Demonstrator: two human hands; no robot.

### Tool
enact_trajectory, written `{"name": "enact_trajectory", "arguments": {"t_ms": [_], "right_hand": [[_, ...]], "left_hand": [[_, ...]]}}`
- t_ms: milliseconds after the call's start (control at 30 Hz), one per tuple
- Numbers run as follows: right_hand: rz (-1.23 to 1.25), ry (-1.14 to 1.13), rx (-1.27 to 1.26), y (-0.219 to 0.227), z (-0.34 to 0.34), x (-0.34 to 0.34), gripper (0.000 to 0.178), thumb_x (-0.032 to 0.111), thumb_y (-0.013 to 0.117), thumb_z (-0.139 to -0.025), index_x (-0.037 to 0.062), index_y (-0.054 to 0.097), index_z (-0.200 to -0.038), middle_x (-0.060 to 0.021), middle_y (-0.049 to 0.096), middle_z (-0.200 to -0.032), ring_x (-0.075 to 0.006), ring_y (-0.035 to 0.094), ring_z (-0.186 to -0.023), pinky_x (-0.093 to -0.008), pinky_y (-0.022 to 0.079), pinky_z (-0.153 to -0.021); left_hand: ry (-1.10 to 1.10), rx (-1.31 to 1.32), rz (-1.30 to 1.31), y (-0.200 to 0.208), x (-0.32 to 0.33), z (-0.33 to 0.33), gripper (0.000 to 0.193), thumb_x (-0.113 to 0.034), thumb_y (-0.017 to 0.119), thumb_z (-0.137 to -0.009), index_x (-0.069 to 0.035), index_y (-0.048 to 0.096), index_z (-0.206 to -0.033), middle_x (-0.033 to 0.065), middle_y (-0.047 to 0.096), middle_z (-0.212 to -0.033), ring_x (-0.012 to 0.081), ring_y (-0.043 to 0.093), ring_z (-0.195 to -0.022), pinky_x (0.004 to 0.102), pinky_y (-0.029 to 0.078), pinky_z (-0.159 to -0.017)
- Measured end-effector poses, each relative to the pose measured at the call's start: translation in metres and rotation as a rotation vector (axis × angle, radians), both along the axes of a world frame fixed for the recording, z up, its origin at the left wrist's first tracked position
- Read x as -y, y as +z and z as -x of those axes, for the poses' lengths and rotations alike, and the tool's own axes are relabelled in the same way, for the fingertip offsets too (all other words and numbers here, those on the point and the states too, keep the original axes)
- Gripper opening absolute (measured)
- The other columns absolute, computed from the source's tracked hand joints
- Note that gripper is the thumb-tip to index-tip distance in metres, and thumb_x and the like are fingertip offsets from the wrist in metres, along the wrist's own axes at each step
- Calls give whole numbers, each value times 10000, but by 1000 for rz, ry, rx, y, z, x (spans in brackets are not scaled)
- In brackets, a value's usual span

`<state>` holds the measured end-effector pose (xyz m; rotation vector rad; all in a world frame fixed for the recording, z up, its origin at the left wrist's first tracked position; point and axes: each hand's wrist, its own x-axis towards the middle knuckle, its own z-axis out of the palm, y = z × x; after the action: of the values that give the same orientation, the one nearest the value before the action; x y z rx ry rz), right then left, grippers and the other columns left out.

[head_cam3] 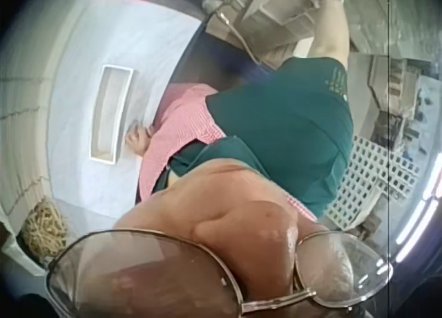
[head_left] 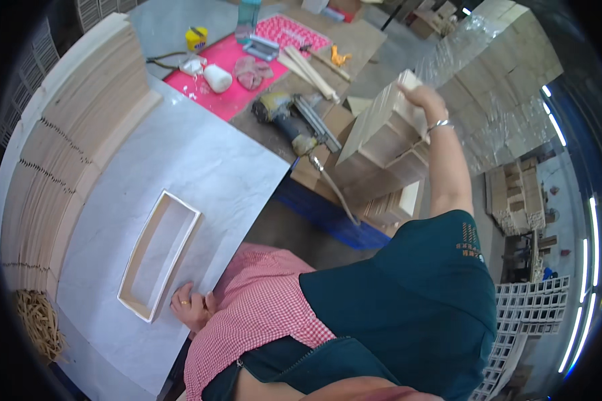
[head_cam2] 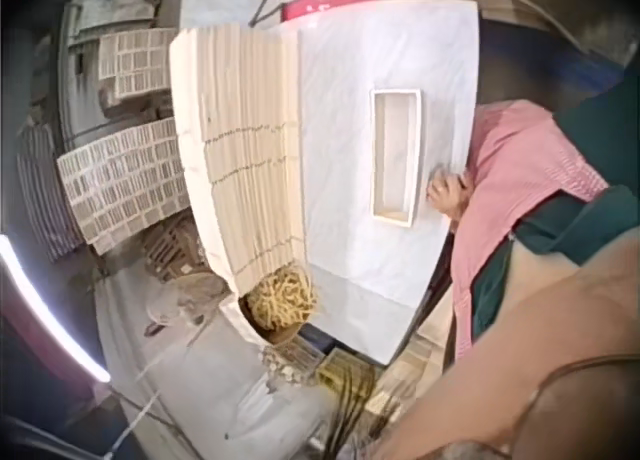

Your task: Assembling wooden boxes by applying glue to wooden planks and fastening them together using a pneumatic nail gun.

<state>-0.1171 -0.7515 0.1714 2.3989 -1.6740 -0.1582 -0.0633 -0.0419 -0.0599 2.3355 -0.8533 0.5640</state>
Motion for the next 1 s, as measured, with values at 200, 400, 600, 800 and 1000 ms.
{"name": "enact_trajectory", "arguments": {"t_ms": [200, 400, 600, 800, 1000], "right_hand": [[-97, -109, 48, 0, 0, -21, 838, 778, 546, -856, 82, 690, -1299, -108, 688, -1311, -336, 654, -1195, -521, 504, -962], [-135, -187, 123, 13, -13, -39, 799, 754, 613, -825, 89, 714, -1257, -86, 718, -1247, -296, 667, -1166, -509, 507, -938], [-89, -235, 156, 11, -9, -45, 806, 721, 675, -784, 87, 694, -1282, -95, 705, -1264, -294, 673, -1136, -461, 504, -941], [2, -300, 444, 6, -8, -51, 827, 606, 758, -752, -6, 638, -1297, -199, 673, -1259, -366, 669, -1105, -479, 503, -977], [-60, 15, 869, 28, -46, -114, 885, 430, 841, -729, -135, 519, -1329, -278, 643, -1234, -390, 652, -1120, -467, 539, -956]], "left_hand": [[36, 18, 10, -8, -10, 9, 261, -218, 687, -874, -22, 582, -738, 153, 656, -1105, 350, 589, -987, 490, 455, -886], [36, -27, 22, -5, -7, 11, 240, -197, 705, -854, -23, 583, -743, 157, 654, -1096, 355, 594, -988, 492, 464, -883], [42, -31, 41, -5, -4, 10, 223, -177, 714, -844, -28, 582, -744, 159, 652, -1090, 356, 594, -989, 494, 468, -882], [38, -8, 12, -4, -4, 10, 185, -161, 704, -852, -21, 599, -790, 158, 655, -1073, 350, 602, -963, 483, 479, -878], [-16, -48, 99, -17, -10, 5, 114, -113, 656, -883, -5, 643, -918, 151, 662, -1059, 330, 611, -928, 463, 495, -872]]}}
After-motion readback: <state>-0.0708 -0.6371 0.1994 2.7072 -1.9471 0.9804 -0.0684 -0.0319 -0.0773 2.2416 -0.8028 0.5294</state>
